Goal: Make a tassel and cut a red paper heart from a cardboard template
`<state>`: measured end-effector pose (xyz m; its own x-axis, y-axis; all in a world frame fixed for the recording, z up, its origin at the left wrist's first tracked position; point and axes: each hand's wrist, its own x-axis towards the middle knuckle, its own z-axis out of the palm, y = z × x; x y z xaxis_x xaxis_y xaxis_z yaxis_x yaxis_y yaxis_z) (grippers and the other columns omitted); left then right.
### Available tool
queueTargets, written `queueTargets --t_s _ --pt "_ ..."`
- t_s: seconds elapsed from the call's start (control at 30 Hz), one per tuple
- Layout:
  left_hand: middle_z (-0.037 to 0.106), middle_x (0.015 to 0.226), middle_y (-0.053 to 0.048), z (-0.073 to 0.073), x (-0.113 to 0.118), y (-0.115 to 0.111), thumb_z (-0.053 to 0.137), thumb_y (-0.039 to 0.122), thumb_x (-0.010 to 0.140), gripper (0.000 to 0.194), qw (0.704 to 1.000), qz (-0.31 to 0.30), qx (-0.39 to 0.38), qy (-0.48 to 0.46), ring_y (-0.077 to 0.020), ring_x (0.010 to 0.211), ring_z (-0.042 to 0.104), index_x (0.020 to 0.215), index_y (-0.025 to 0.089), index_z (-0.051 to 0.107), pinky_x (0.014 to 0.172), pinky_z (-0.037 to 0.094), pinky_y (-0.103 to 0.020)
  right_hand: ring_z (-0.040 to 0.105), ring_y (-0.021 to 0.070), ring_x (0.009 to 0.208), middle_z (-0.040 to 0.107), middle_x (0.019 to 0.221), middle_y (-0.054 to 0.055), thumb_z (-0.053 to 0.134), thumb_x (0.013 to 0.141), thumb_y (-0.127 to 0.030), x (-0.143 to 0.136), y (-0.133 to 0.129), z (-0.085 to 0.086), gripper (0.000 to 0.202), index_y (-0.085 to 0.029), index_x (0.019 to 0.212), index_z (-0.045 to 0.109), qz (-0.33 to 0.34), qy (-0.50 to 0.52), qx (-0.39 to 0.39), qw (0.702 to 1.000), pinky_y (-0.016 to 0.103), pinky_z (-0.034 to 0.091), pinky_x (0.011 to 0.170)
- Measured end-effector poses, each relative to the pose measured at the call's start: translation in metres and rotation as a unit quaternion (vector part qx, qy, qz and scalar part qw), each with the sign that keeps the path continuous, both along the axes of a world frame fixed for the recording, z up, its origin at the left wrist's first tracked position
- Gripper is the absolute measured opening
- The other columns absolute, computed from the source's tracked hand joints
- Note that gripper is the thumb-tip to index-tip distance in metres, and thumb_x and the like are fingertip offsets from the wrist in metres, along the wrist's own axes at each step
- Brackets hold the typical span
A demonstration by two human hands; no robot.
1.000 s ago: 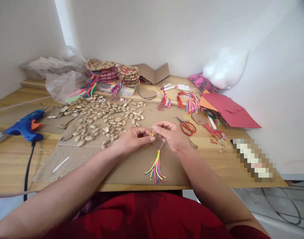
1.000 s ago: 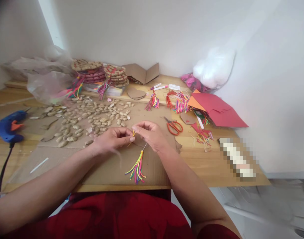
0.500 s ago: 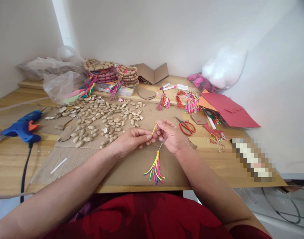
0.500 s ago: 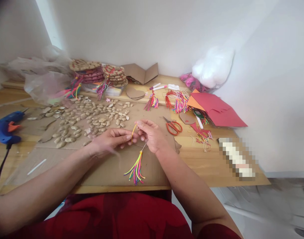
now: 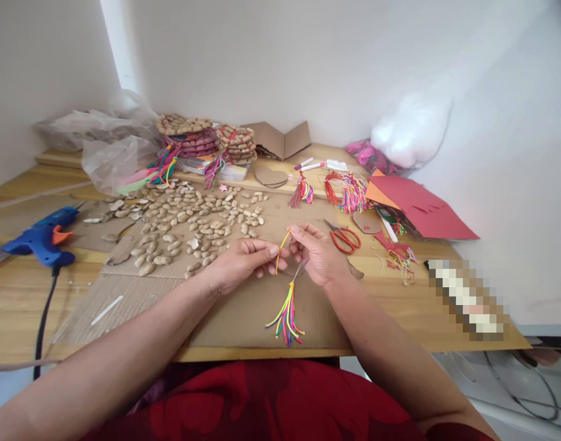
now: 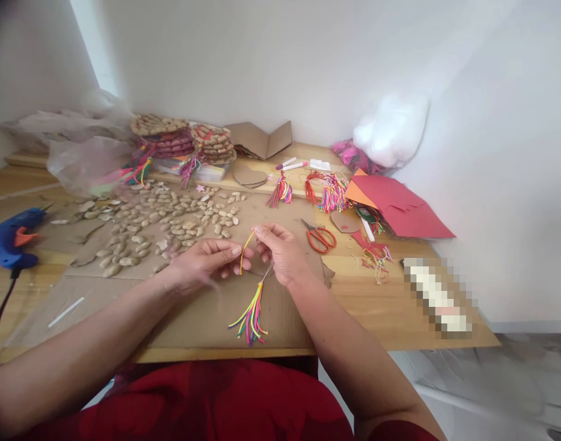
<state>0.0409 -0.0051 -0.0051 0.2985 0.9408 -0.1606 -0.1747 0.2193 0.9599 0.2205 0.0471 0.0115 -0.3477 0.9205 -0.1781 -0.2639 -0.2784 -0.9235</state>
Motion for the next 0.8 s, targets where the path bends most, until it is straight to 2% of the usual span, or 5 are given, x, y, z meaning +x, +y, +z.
queueTargets --t_s 0.17,0.27,0.37,0.5,0.8 --pt "0.076 0.081 -0.007 0.002 0.001 0.0 0.085 0.052 0.072 0.044 1.0 -0.002 -0.006 0.021 -0.0111 0.065 0.058 0.095 0.016 0.08 0.053 0.038 -0.021 0.051 0.0102 0.057 0.059 0.065 -0.004 0.086 0.068 -0.045 0.001 0.001 -0.003 0.031 -0.021 0.081 0.071 -0.005 -0.02 0.017 1.0 0.024 0.031 0.049" --pt "0.073 0.074 -0.005 0.003 0.002 0.0 0.087 0.051 0.069 0.042 0.999 0.019 -0.017 0.021 -0.0102 0.062 0.056 0.089 0.015 0.079 0.052 0.037 -0.021 0.06 0.0136 0.072 0.068 0.084 -0.001 0.082 0.073 -0.043 0.004 0.001 -0.004 0.031 -0.024 0.095 0.073 -0.034 -0.072 0.097 0.992 0.026 0.042 0.059" --pt "0.071 0.07 -0.004 0.003 0.002 0.001 0.088 0.051 0.067 0.042 0.998 0.052 -0.024 0.009 -0.0091 0.058 0.054 0.084 0.015 0.077 0.05 0.034 -0.02 0.064 0.0198 0.102 0.072 0.108 0.002 0.076 0.081 -0.037 0.007 -0.002 0.0 0.024 -0.028 0.104 0.073 -0.061 -0.169 0.256 0.95 0.035 0.048 0.086" --pt "0.069 0.066 -0.002 0.002 0.001 0.003 0.089 0.048 0.066 0.038 0.996 0.084 -0.018 -0.013 -0.0079 0.056 0.052 0.077 0.014 0.075 0.051 0.035 -0.02 0.062 0.0238 0.113 0.072 0.104 0.003 0.075 0.085 -0.033 0.009 -0.012 0.011 0.007 -0.027 0.085 0.072 0.001 -0.237 0.394 0.888 0.043 0.043 0.103" --pt "0.065 0.062 -0.002 0.003 0.001 0.003 0.09 0.045 0.063 0.036 0.994 0.105 -0.014 -0.025 -0.0091 0.056 0.053 0.072 0.014 0.073 0.05 0.034 -0.02 0.063 0.0228 0.112 0.071 0.105 0.004 0.076 0.083 -0.033 0.003 -0.015 0.006 0.014 -0.023 0.078 0.069 0.038 -0.248 0.347 0.904 0.041 0.042 0.103"
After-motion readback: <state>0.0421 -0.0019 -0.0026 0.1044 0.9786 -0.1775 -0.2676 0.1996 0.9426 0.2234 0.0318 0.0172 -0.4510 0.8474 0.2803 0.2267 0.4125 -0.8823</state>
